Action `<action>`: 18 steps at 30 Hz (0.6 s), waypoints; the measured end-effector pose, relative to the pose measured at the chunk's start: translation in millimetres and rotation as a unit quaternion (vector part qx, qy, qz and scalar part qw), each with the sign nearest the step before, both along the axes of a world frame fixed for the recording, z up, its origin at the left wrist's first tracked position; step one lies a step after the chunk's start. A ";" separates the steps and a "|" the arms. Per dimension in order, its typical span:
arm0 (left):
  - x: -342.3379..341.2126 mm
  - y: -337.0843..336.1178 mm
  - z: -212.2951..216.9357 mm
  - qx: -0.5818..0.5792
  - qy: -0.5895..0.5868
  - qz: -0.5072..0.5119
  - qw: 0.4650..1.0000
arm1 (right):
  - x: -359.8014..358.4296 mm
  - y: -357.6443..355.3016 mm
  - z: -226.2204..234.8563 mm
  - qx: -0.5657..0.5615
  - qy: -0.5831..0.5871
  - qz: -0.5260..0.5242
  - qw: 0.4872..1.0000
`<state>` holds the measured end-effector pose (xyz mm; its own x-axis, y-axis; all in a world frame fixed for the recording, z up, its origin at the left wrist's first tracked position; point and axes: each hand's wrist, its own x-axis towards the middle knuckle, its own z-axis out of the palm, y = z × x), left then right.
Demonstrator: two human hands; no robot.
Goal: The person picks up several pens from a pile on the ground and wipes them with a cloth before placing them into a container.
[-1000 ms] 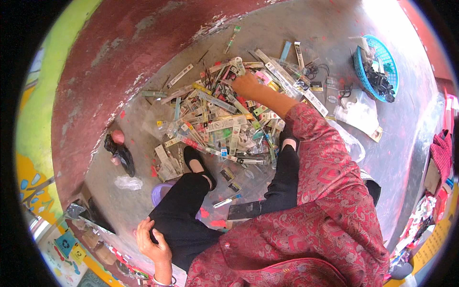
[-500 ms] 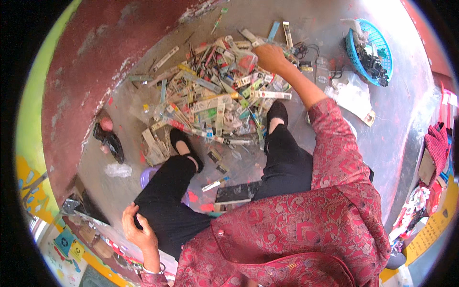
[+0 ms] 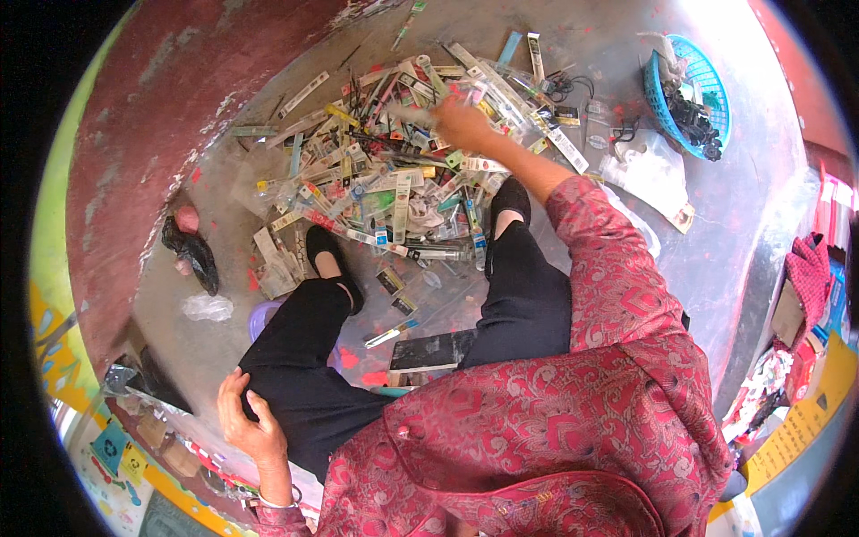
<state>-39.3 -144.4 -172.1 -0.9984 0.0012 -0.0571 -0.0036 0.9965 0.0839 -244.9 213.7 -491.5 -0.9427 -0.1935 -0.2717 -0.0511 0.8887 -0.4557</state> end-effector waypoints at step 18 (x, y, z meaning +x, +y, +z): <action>-69.7 37.5 9.2 0.126 -0.093 -0.054 0.986 | -26.3 59.7 60.6 0.122 0.027 -0.066 0.990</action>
<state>-109.0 -106.9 -162.9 -0.9639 0.1452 -0.2234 0.0637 0.9397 0.3359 -271.2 273.3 -430.9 -0.9697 -0.0027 -0.2444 0.0544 0.9725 -0.2267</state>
